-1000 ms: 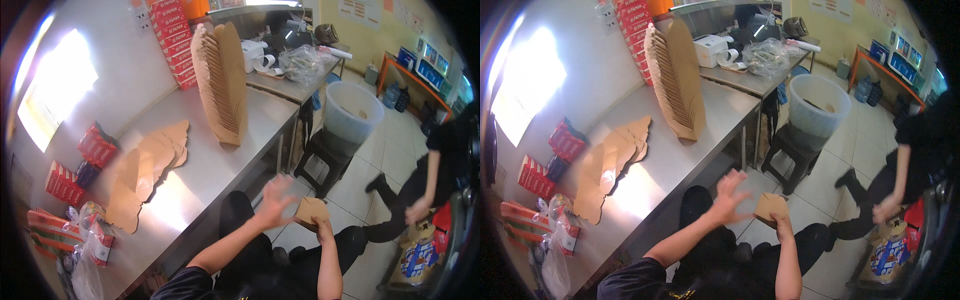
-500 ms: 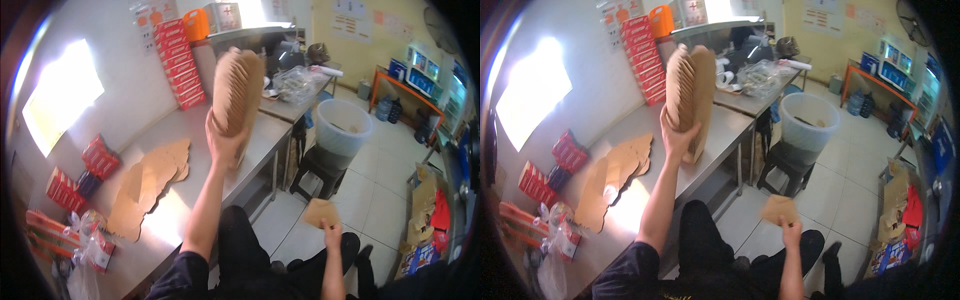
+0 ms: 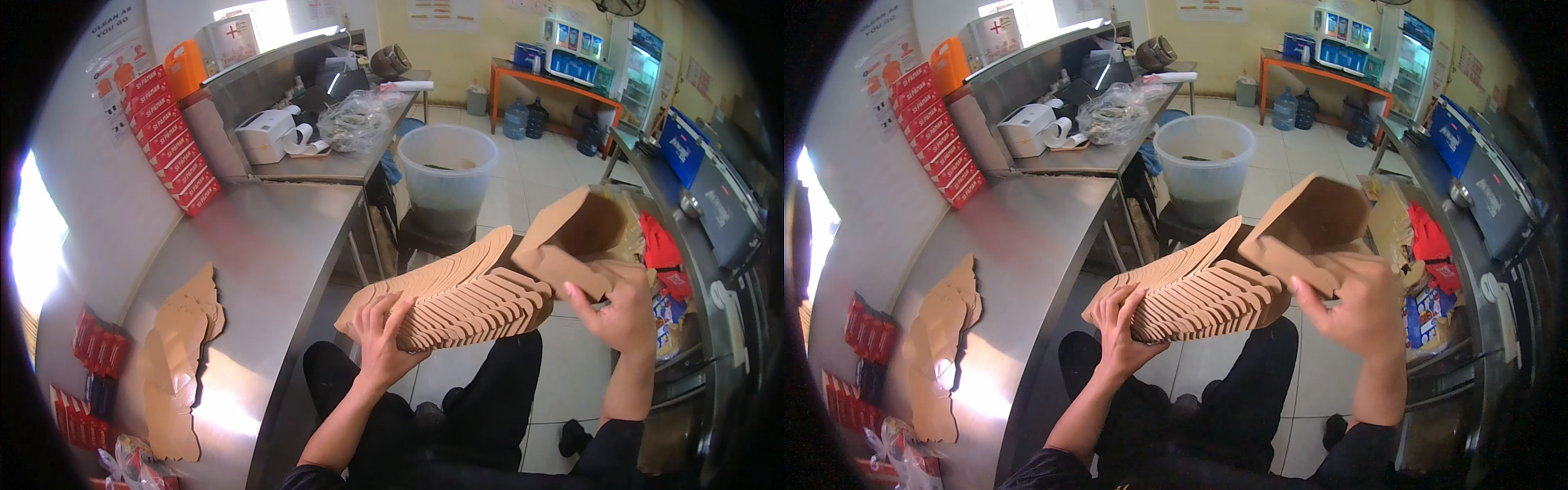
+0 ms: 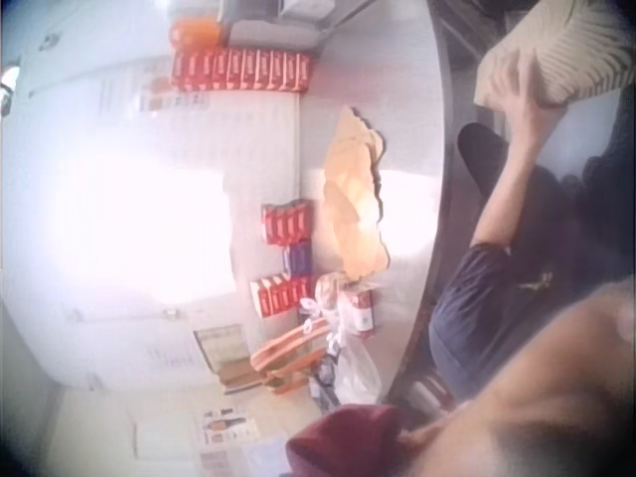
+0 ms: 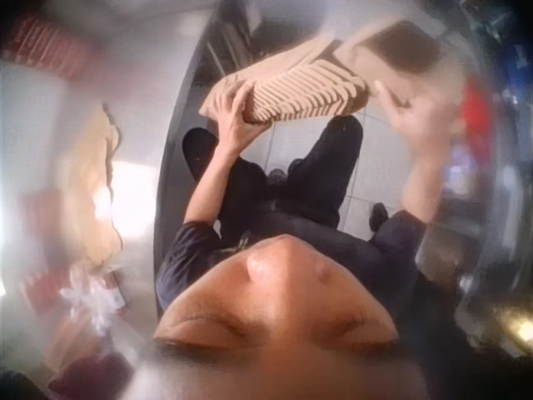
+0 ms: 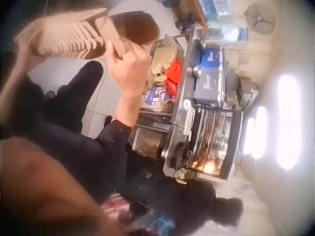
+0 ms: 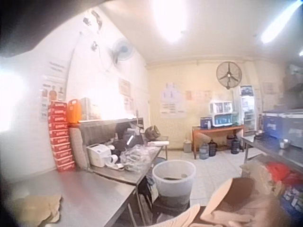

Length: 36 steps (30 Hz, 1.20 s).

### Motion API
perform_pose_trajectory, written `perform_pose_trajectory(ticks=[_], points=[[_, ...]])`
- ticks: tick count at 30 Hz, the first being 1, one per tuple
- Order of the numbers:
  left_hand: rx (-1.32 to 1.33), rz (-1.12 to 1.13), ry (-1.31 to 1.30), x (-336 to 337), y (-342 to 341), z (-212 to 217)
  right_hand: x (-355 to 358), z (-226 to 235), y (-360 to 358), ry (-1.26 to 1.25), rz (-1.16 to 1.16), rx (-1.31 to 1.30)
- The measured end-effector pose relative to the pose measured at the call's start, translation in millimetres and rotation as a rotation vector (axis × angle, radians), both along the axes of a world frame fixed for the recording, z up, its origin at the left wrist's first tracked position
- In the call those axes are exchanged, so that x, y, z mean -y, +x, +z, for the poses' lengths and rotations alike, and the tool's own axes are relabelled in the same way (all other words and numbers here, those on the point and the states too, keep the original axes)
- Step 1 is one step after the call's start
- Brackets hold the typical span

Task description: The person sits at a stainless steel counter and repeatedly folds flat cardboard pieces into small containers by hand. They pick up each piece, fold the sides, and place the finished container on the counter.

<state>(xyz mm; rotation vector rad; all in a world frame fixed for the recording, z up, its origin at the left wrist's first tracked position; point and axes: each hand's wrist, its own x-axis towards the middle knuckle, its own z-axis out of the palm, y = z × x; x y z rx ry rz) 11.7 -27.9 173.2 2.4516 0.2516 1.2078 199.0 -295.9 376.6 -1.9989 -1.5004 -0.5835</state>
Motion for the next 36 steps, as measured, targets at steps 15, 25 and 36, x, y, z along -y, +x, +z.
perform_pose_trajectory(ticks=[15, 25, 36], points=[[-0.073, 0.026, -0.080, 3.7, -25.0, -24.8, -31.2, -21.0, 36.4, -0.516, 0.417, -1.102], [-0.463, -0.525, -0.510, -3.6, -47.5, 12.4, -21.7, -31.0, 55.7, -1.022, 0.356, -1.162], [-0.517, -0.833, -0.696, 29.5, -57.5, -27.5, -11.8, -121.7, 32.6, -1.321, 0.545, -1.135]])
